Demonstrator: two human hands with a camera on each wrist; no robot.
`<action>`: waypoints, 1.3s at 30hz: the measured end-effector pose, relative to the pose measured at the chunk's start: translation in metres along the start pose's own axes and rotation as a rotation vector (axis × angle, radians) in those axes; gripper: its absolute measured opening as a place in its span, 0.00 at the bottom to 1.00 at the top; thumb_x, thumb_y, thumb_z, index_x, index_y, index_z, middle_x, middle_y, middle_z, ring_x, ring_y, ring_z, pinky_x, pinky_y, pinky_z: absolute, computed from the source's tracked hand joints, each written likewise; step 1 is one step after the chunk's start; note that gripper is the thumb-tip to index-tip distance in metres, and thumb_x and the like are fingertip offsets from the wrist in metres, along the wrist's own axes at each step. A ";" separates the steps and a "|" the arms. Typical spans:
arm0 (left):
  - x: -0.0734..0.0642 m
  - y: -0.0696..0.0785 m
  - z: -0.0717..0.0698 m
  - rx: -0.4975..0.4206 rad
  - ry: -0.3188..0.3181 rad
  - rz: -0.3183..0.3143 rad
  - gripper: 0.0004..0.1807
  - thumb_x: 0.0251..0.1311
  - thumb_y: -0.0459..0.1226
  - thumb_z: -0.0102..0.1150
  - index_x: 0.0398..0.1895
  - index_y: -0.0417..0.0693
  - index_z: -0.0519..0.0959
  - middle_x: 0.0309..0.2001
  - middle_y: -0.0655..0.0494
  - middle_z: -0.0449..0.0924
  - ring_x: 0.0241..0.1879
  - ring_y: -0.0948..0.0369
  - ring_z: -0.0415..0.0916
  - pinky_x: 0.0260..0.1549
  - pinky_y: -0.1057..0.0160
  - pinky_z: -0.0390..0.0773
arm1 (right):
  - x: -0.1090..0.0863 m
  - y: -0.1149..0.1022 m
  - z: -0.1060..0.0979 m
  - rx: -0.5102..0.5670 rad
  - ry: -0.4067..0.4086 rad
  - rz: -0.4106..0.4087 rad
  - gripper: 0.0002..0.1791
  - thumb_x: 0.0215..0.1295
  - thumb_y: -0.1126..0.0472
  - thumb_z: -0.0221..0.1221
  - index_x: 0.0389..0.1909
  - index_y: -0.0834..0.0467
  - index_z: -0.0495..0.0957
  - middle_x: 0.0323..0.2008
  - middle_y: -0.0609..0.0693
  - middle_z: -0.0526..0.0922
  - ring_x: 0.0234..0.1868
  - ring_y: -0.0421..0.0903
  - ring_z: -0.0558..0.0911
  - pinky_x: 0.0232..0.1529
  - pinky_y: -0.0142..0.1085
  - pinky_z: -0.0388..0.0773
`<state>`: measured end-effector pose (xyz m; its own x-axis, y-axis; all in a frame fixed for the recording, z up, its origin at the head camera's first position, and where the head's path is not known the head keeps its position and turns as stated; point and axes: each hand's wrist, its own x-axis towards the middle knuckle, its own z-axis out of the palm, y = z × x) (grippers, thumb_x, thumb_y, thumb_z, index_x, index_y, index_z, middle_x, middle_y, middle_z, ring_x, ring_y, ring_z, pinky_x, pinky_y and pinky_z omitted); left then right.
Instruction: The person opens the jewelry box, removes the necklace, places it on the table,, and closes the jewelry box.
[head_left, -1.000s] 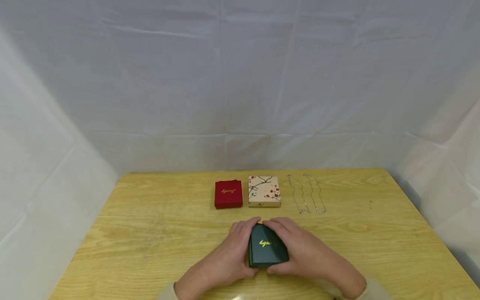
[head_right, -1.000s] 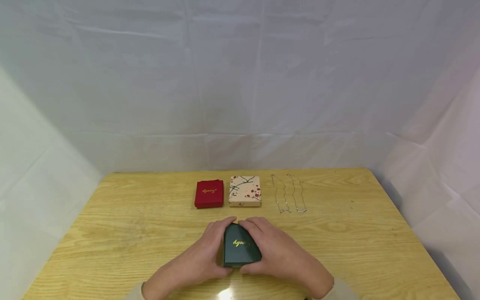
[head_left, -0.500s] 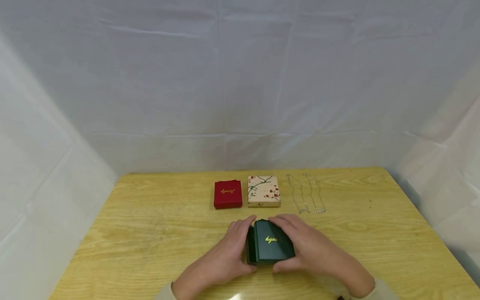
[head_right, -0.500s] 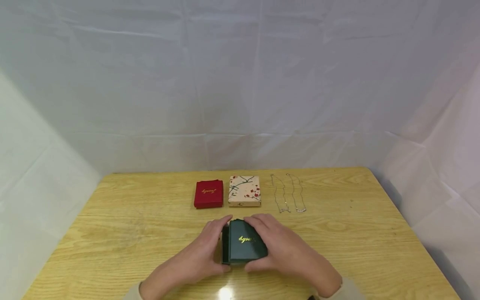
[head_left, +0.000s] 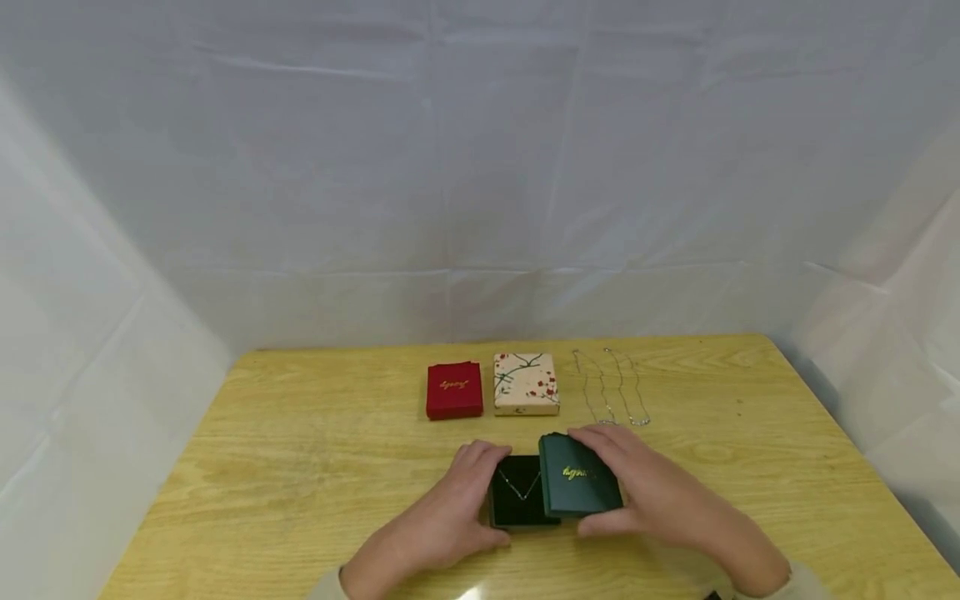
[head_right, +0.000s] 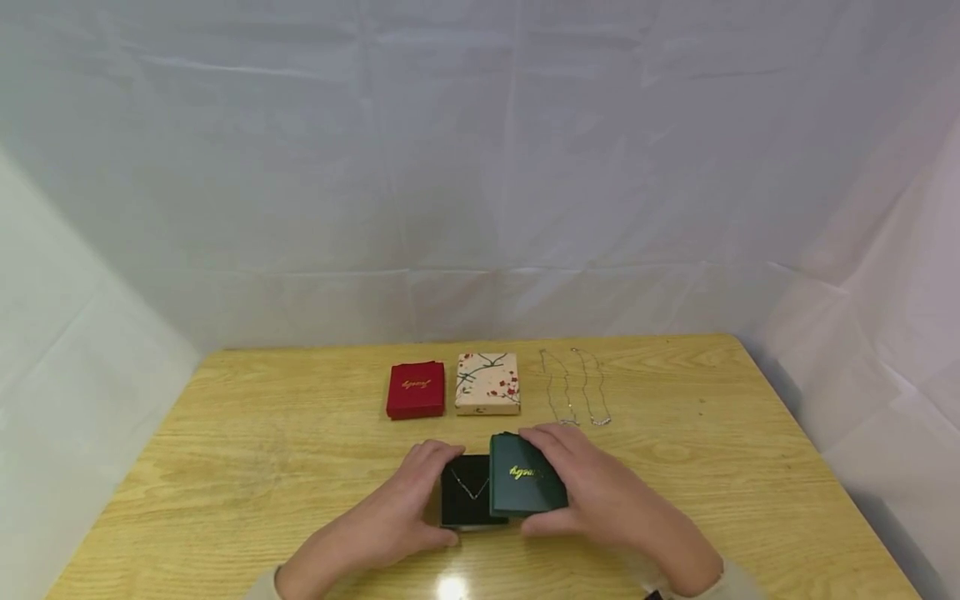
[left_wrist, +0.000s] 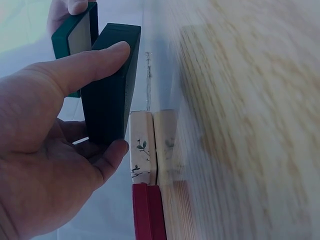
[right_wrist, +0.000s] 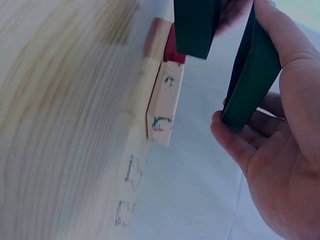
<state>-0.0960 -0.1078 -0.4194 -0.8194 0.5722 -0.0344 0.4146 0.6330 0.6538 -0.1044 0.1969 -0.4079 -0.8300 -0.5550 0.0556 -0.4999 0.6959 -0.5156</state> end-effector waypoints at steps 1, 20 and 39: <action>0.000 0.000 0.000 0.005 0.000 0.002 0.54 0.51 0.39 0.85 0.79 0.40 0.62 0.69 0.57 0.67 0.68 0.59 0.63 0.70 0.53 0.70 | -0.002 0.002 -0.001 0.000 -0.002 0.006 0.57 0.55 0.27 0.73 0.81 0.48 0.63 0.72 0.46 0.69 0.67 0.47 0.73 0.57 0.50 0.81; 0.000 -0.003 0.000 -0.003 -0.004 -0.009 0.51 0.51 0.39 0.85 0.77 0.41 0.64 0.67 0.58 0.67 0.67 0.60 0.63 0.70 0.53 0.70 | -0.032 0.041 -0.035 -0.014 -0.042 0.056 0.58 0.58 0.33 0.74 0.83 0.50 0.57 0.76 0.53 0.64 0.69 0.56 0.73 0.52 0.48 0.82; -0.001 -0.003 0.001 0.006 -0.010 0.001 0.51 0.51 0.40 0.85 0.76 0.42 0.65 0.66 0.59 0.67 0.66 0.60 0.64 0.70 0.53 0.70 | -0.055 0.084 -0.049 -0.059 -0.135 0.033 0.53 0.54 0.44 0.80 0.76 0.53 0.64 0.71 0.53 0.68 0.63 0.53 0.73 0.46 0.41 0.80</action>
<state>-0.0960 -0.1099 -0.4224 -0.8150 0.5779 -0.0419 0.4173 0.6356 0.6495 -0.1132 0.3087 -0.4122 -0.8075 -0.5847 -0.0780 -0.4899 0.7384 -0.4635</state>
